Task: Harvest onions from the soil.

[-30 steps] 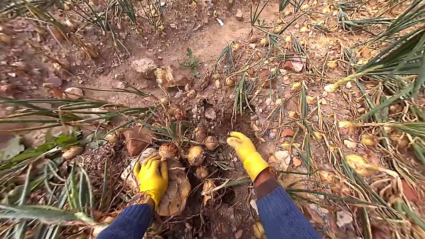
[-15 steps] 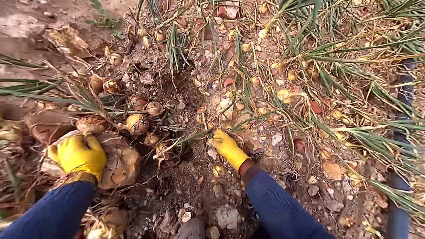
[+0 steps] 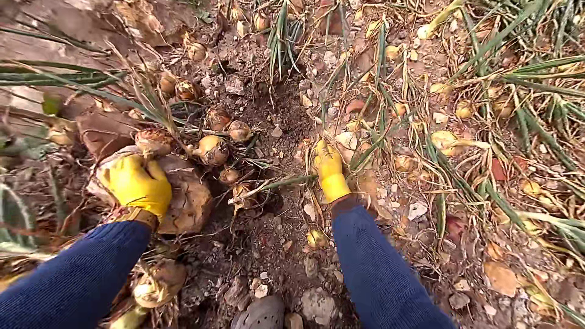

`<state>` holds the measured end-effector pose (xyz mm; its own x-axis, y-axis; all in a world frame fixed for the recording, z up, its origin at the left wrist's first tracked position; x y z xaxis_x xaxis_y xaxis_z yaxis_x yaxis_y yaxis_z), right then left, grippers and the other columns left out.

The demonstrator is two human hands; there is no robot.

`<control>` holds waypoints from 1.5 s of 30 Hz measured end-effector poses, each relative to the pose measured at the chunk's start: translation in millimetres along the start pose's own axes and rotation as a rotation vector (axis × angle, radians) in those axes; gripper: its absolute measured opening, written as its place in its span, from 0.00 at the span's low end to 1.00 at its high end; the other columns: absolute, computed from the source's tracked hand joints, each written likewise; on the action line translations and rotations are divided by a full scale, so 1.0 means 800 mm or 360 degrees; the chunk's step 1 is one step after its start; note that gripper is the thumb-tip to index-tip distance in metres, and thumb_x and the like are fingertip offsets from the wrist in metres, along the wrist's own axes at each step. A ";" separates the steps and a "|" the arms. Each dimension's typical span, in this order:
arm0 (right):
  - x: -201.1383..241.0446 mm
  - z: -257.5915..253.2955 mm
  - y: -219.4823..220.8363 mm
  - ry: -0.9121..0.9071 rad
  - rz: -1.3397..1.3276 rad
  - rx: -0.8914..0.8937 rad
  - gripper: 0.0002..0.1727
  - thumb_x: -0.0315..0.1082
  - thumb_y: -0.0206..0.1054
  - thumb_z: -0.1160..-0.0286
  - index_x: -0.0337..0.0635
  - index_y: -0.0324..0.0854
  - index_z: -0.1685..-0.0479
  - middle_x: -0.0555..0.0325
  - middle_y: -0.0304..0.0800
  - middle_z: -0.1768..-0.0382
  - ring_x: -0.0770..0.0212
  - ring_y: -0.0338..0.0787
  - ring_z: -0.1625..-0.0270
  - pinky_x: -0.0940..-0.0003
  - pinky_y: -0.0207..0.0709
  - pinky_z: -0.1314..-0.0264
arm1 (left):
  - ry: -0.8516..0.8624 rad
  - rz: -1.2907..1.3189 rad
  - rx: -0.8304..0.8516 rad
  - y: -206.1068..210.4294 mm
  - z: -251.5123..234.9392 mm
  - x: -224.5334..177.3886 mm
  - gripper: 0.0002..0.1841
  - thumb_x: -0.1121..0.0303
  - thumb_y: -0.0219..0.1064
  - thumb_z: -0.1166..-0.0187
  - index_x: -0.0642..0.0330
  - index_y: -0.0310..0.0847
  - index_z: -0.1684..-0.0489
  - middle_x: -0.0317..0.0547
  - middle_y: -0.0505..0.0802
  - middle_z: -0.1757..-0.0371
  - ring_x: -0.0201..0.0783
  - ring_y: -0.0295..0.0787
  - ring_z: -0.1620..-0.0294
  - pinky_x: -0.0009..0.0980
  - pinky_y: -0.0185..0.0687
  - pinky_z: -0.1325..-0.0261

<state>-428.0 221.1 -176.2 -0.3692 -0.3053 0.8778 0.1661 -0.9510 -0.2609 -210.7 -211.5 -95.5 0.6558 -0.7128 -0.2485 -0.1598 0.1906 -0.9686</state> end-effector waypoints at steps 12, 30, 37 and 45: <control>0.043 0.018 0.010 0.0520 0.1389 -0.0049 0.39 0.71 0.60 0.22 0.40 0.89 0.42 0.40 0.94 0.46 0.40 0.92 0.38 0.33 0.81 0.35 | 0.0030 -0.0056 -0.0013 0.004 -0.007 0.006 0.25 0.58 0.45 0.10 0.74 0.80 0.42 0.76 0.85 0.33 0.72 0.74 0.22 0.73 0.53 0.16; 0.118 0.082 0.250 0.0400 0.0616 0.0649 0.28 0.56 0.52 0.08 0.39 0.85 0.50 0.46 0.92 0.64 0.49 0.94 0.62 0.45 0.89 0.58 | 0.0021 0.0002 -0.0040 0.002 -0.006 0.006 0.24 0.58 0.47 0.10 0.72 0.80 0.41 0.71 0.84 0.28 0.68 0.71 0.18 0.69 0.48 0.13; 0.159 0.097 0.263 -0.0011 0.0985 0.0944 0.25 0.54 0.63 0.14 0.45 0.85 0.33 0.47 0.93 0.44 0.48 0.92 0.40 0.38 0.85 0.39 | 0.0013 0.0039 -0.0039 0.003 0.000 0.004 0.25 0.56 0.47 0.09 0.71 0.80 0.40 0.71 0.83 0.28 0.69 0.69 0.17 0.69 0.47 0.12; -0.040 0.057 0.079 0.0353 0.1582 -0.0303 0.55 0.58 0.72 0.30 0.40 0.51 0.05 0.42 0.64 0.10 0.45 0.63 0.08 0.44 0.52 0.06 | 0.0061 0.0041 -0.0003 0.006 0.002 0.006 0.25 0.58 0.45 0.09 0.73 0.80 0.41 0.73 0.84 0.30 0.70 0.71 0.18 0.71 0.48 0.13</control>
<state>-363.5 172.8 -202.5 -0.3079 -0.9406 0.1431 0.3477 -0.2512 -0.9033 -207.7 -213.0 -101.2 0.6227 -0.7331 -0.2735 -0.1778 0.2078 -0.9619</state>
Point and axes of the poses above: each hand's wrist, its own z-axis away from the middle knuckle, its own y-axis out of the palm, x = y × z, the point moved 9 cm from there along -z, towards the middle knuckle
